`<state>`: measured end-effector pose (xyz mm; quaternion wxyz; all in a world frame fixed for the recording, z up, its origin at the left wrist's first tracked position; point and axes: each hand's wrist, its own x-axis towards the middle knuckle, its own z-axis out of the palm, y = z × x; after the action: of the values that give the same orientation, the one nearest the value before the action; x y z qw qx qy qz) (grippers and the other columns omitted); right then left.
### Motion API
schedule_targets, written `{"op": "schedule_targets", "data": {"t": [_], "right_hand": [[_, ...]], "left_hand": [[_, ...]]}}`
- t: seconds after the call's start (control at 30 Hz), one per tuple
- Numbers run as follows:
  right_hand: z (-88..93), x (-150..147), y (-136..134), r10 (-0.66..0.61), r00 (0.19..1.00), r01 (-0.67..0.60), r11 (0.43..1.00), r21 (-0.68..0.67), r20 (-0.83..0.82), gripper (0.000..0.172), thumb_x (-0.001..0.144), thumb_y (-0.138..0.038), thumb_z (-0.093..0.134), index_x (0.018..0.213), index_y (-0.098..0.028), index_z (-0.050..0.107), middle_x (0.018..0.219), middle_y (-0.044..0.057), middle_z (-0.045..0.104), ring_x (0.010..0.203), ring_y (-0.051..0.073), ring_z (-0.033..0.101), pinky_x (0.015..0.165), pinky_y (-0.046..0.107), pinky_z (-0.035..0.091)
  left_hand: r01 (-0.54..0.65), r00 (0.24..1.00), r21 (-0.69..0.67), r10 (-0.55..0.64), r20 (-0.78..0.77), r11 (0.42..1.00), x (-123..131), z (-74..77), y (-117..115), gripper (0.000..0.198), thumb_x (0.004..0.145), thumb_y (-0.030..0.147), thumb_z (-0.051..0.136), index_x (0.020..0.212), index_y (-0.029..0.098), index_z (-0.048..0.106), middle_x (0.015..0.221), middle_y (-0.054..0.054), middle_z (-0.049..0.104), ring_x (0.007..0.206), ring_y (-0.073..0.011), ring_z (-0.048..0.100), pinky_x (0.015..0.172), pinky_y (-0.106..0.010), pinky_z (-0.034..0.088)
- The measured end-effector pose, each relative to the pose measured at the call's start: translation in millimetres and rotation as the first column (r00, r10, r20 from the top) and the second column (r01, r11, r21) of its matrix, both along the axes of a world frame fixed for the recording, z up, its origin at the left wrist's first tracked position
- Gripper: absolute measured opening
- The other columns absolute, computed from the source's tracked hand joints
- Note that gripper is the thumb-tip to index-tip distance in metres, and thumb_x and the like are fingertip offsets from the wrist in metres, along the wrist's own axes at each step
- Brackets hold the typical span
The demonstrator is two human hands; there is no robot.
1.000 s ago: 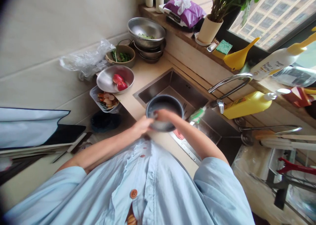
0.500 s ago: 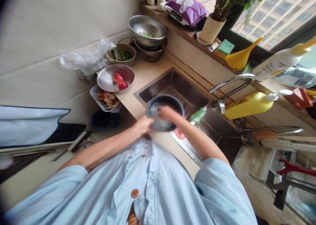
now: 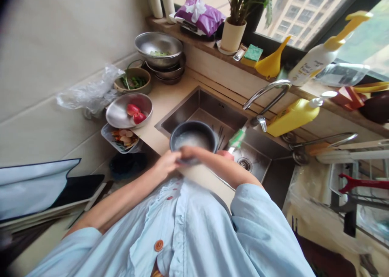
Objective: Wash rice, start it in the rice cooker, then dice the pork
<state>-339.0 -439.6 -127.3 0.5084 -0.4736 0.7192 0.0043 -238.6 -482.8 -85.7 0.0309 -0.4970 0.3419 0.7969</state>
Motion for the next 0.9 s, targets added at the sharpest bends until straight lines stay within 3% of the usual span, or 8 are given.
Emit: {"op": "schedule_targets", "data": {"t": [0.13, 0.27, 0.37, 0.47, 0.73, 0.9], "right_hand": [[7.6, -2, 3, -0.022, 1.000, 0.022, 1.000, -0.019, -0.022, 0.019, 0.082, -0.020, 0.057, 0.095, -0.012, 0.070, 0.088, 0.005, 0.070, 0.072, 0.013, 0.063, 0.061, 0.018, 0.045], [14.8, -12, 7, -0.064, 0.979, 0.051, 0.996, -0.071, -0.195, 0.031, 0.088, -0.033, 0.049, 0.100, -0.011, 0.067, 0.103, 0.015, 0.066, 0.092, 0.024, 0.062, 0.076, 0.029, 0.048], [14.3, -21, 14, -0.096, 0.938, 0.050, 0.988, -0.143, -0.333, 0.041, 0.089, -0.038, 0.047, 0.122, -0.015, 0.056, 0.135, 0.020, 0.044, 0.121, 0.033, 0.044, 0.091, 0.043, 0.042], [9.5, -29, 23, -0.088, 0.900, 0.031, 0.990, -0.138, -0.426, 0.053, 0.085, -0.036, 0.053, 0.135, -0.021, 0.042, 0.145, 0.019, 0.027, 0.127, 0.035, 0.032, 0.092, 0.050, 0.040], [6.8, -58, 31, -0.154, 0.867, 0.081, 0.982, -0.170, -0.474, 0.047, 0.090, -0.033, 0.043, 0.134, -0.018, 0.040, 0.134, 0.021, 0.037, 0.117, 0.033, 0.042, 0.088, 0.046, 0.041], [20.4, -71, 31, -0.182, 0.859, 0.082, 0.972, -0.222, -0.478, 0.040, 0.089, -0.023, 0.042, 0.128, -0.015, 0.047, 0.129, 0.021, 0.042, 0.113, 0.031, 0.046, 0.087, 0.043, 0.041]], "left_hand": [[0.021, 1.000, -0.025, -0.021, -0.002, 0.999, -2, 3.7, 3, 0.024, 0.057, -0.001, 0.051, 0.078, 0.008, 0.058, 0.054, -0.003, 0.062, 0.060, -0.0212, 0.067, 0.066, -0.044, 0.060], [0.030, 0.999, -0.042, -0.031, -0.019, 0.999, -7, 6.7, 6, 0.028, 0.055, -0.002, 0.047, 0.077, 0.009, 0.057, 0.053, -0.002, 0.061, 0.058, -0.0202, 0.067, 0.066, -0.044, 0.059], [0.063, 0.996, -0.059, -0.066, -0.053, 0.996, -9, 7.3, 6, 0.030, 0.054, -0.002, 0.047, 0.079, 0.009, 0.058, 0.053, -0.002, 0.062, 0.057, -0.0197, 0.066, 0.067, -0.043, 0.059], [0.090, 0.994, -0.074, -0.094, -0.055, 0.993, -12, 8.2, 6, 0.028, 0.054, 0.000, 0.048, 0.078, 0.010, 0.058, 0.053, -0.002, 0.061, 0.055, -0.0199, 0.066, 0.067, -0.045, 0.059], [0.069, 0.997, -0.106, -0.071, -0.019, 0.992, -27, 16.3, -2, 0.034, 0.053, -0.001, 0.049, 0.084, 0.011, 0.057, 0.051, 0.001, 0.059, 0.057, -0.0194, 0.066, 0.065, -0.042, 0.059], [0.091, 0.995, -0.195, -0.099, -0.031, 0.976, -42, 20.8, -10, 0.042, 0.056, -0.002, 0.051, 0.095, 0.013, 0.057, 0.061, 0.000, 0.061, 0.064, -0.0191, 0.066, 0.066, -0.042, 0.060]]}}
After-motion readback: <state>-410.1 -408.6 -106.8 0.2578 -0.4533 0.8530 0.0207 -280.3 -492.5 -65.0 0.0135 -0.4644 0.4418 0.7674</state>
